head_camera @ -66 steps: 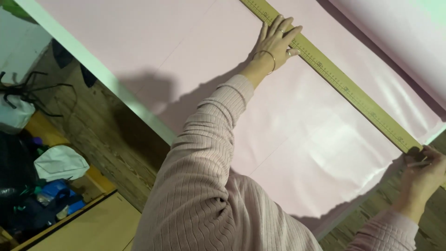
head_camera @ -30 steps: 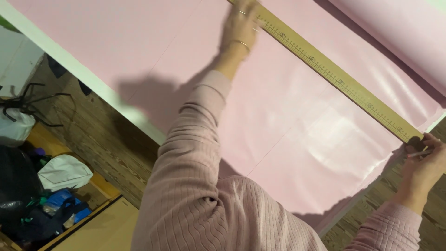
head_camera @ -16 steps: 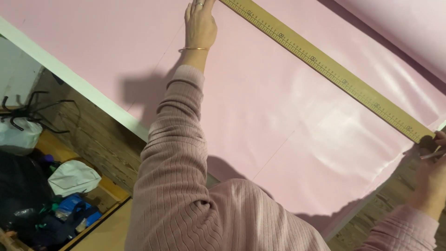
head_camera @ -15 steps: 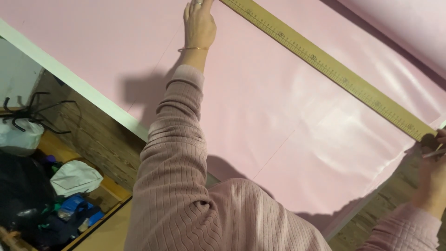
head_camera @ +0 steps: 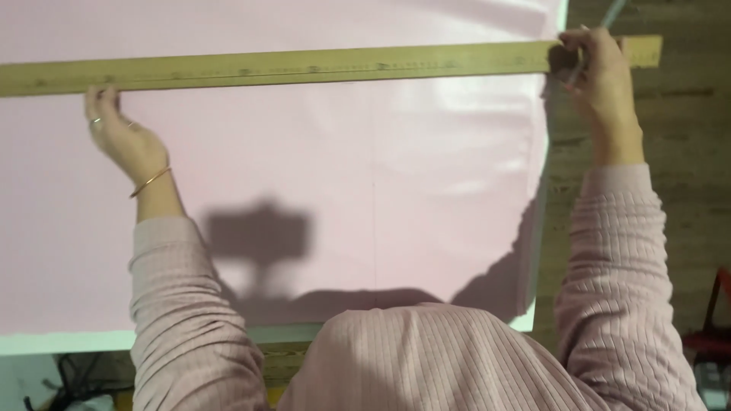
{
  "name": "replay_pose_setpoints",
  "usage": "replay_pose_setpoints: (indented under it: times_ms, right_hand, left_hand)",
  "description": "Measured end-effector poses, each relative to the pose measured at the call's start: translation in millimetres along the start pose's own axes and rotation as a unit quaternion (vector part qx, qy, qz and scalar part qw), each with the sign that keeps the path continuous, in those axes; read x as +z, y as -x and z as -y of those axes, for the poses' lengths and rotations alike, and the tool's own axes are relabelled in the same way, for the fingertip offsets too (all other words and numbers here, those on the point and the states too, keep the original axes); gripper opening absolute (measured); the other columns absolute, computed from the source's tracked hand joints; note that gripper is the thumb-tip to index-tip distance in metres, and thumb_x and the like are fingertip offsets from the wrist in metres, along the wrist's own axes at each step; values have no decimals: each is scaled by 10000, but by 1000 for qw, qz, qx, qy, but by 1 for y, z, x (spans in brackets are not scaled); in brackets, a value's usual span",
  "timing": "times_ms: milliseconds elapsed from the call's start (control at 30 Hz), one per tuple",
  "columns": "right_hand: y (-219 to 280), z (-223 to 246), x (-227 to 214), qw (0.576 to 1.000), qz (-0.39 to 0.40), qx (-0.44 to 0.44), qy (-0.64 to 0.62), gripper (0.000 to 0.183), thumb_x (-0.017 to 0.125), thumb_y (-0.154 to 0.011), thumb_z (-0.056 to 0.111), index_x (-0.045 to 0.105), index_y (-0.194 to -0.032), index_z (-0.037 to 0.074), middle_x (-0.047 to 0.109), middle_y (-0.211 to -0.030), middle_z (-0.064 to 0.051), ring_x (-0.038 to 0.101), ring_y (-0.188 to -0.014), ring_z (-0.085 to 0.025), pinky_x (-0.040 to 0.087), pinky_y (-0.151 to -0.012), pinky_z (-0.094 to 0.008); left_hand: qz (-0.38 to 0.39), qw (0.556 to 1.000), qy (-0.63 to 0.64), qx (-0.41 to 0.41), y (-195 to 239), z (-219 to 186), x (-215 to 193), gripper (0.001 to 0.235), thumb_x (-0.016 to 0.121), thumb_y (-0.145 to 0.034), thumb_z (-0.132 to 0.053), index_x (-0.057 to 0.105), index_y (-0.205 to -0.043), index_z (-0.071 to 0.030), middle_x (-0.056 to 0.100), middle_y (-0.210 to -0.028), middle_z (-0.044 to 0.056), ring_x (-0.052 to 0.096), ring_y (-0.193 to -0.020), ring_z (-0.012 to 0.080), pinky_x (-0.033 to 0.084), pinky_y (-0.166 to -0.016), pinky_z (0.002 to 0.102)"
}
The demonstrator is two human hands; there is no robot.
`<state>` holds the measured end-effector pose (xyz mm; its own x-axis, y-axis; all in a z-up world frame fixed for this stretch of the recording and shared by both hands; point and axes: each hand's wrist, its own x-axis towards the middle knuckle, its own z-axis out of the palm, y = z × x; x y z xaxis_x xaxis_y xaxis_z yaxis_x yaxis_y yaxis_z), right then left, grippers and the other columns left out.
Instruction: Measuring and marking lines on a roll of pink leather using metal and wooden rulers and a pen.
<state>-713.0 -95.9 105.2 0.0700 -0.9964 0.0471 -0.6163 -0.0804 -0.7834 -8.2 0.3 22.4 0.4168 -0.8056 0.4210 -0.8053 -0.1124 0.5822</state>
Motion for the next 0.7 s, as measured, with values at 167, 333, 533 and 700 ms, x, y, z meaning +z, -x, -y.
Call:
replay_pose_setpoints:
  times_ms: [167, 333, 533, 700]
  right_hand:
    - [2, -42, -8, 967, 10, -143, 211, 390, 775, -937, -74, 542, -1222, 55, 723, -1326, -73, 648, -1270, -285, 301, -1132, -658]
    - [6, -38, -8, 969, 12, -145, 199, 402, 783, -935, -71, 522, -1206, 70, 724, -1351, -52, 657, -1351, -256, 227, -1242, -641]
    - [5, -41, -7, 961, 7, -171, 217, 350, 804, -958, -38, 526, -1152, 50, 730, -1344, -63, 661, -1351, -236, 285, -1232, -567]
    - [6, -38, -8, 963, 15, -166, 213, 362, 830, -960, -13, 534, -1159, 54, 721, -1351, -59, 658, -1309, -210, 304, -1275, -535]
  left_hand:
    - [22, 999, -18, -40, 2, -15, -8, 468, 313, -986, 185, 585, -1356, 95, 435, -1543, 255, 544, -1418, 351, 437, -1208, 396]
    - [32, 998, -18, -49, 3, -22, -12, 528, 274, -947, 204, 567, -1373, 93, 419, -1556, 248, 542, -1424, 349, 440, -1226, 399]
    - [41, 996, -49, -60, 4, -23, -14, 473, 300, -998, 170, 554, -1386, 79, 413, -1563, 235, 537, -1424, 338, 422, -1201, 393]
    - [37, 997, -38, -58, 4, -20, -13, 483, 294, -1004, 173, 553, -1400, 78, 413, -1572, 231, 537, -1435, 331, 422, -1212, 392]
